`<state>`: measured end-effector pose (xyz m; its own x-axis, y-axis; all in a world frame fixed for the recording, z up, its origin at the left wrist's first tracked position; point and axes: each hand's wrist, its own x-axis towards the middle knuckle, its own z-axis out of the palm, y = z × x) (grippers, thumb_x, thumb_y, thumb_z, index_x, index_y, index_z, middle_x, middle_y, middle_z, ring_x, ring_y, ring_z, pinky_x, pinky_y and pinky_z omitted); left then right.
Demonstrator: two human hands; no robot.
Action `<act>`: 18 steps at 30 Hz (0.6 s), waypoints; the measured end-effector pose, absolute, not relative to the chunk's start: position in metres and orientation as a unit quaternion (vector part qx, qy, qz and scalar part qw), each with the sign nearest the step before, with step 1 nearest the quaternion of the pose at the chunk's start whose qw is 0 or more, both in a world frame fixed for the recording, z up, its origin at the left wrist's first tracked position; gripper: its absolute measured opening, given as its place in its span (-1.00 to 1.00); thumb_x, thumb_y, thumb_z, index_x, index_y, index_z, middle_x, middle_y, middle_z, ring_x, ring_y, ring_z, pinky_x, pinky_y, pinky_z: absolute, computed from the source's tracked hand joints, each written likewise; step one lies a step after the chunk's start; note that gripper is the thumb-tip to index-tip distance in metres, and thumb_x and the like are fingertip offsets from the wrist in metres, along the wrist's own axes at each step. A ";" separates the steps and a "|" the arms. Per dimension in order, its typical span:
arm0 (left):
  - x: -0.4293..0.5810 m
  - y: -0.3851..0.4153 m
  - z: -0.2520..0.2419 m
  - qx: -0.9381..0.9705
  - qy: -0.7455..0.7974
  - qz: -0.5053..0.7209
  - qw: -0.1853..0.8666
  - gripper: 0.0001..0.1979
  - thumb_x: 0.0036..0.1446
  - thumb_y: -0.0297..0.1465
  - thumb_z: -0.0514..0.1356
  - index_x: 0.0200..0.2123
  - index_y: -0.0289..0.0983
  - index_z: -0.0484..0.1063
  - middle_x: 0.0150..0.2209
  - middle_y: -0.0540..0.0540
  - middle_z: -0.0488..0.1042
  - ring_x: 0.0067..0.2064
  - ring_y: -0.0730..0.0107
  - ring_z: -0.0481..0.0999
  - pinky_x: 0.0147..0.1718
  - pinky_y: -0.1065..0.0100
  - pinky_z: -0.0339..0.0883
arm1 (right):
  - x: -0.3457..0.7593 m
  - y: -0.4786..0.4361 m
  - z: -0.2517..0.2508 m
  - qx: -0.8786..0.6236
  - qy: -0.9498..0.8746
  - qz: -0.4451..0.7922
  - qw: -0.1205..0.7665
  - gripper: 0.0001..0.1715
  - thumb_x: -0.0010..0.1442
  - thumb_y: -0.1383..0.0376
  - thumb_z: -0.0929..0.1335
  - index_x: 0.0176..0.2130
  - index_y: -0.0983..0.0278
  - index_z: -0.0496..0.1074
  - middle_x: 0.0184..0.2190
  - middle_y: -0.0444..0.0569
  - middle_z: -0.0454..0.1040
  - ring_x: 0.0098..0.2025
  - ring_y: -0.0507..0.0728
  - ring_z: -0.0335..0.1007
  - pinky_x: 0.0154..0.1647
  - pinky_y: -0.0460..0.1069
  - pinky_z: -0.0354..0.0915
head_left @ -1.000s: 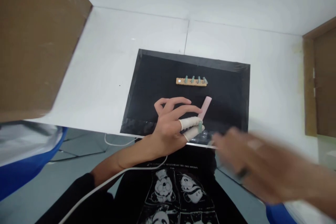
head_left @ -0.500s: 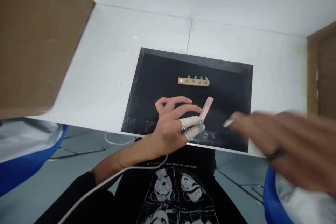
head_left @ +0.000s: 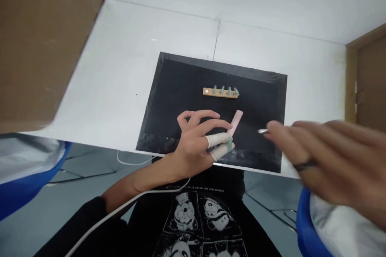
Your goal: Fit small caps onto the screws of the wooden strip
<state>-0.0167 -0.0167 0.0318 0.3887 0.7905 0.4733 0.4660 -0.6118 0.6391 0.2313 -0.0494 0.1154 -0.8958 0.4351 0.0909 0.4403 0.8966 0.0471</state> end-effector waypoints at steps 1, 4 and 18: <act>-0.017 -0.017 0.031 0.806 0.388 0.396 0.207 -0.93 0.24 -0.38 0.38 -0.32 -0.13 0.56 -0.17 0.06 0.70 0.00 0.19 0.58 -0.01 0.02 0.09 | 0.221 -0.056 0.113 -0.224 -0.973 -0.029 0.038 -0.59 0.41 0.17 0.28 0.06 0.39 0.48 -0.26 0.17 0.59 -0.25 0.22 0.45 -0.22 0.16 0.32; -0.017 -0.017 0.029 0.803 0.388 0.404 0.206 -0.92 0.24 -0.40 0.37 -0.32 -0.14 0.55 -0.17 0.06 0.70 0.00 0.18 0.58 -0.02 0.02 0.09 | 0.189 -0.077 0.104 -0.217 -0.975 -0.021 0.035 -0.59 0.42 0.17 0.26 0.06 0.38 0.49 -0.27 0.15 0.59 -0.26 0.21 0.44 -0.21 0.15 0.31; -0.017 -0.016 0.032 0.809 0.381 0.400 0.201 -0.91 0.23 -0.39 0.38 -0.31 -0.14 0.54 -0.17 0.06 0.70 0.00 0.19 0.58 -0.03 0.04 0.10 | 0.211 -0.049 0.112 -0.187 -0.977 -0.069 0.071 -0.55 0.36 0.56 0.10 -0.07 0.49 0.50 -0.36 0.09 0.57 -0.37 0.15 0.42 -0.31 0.10 0.23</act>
<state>-0.0174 -0.0161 0.0316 0.3907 0.7766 0.4942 0.4553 -0.6296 0.6295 0.2109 -0.0491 0.1121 -0.9203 0.3549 0.1648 0.3746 0.9208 0.1090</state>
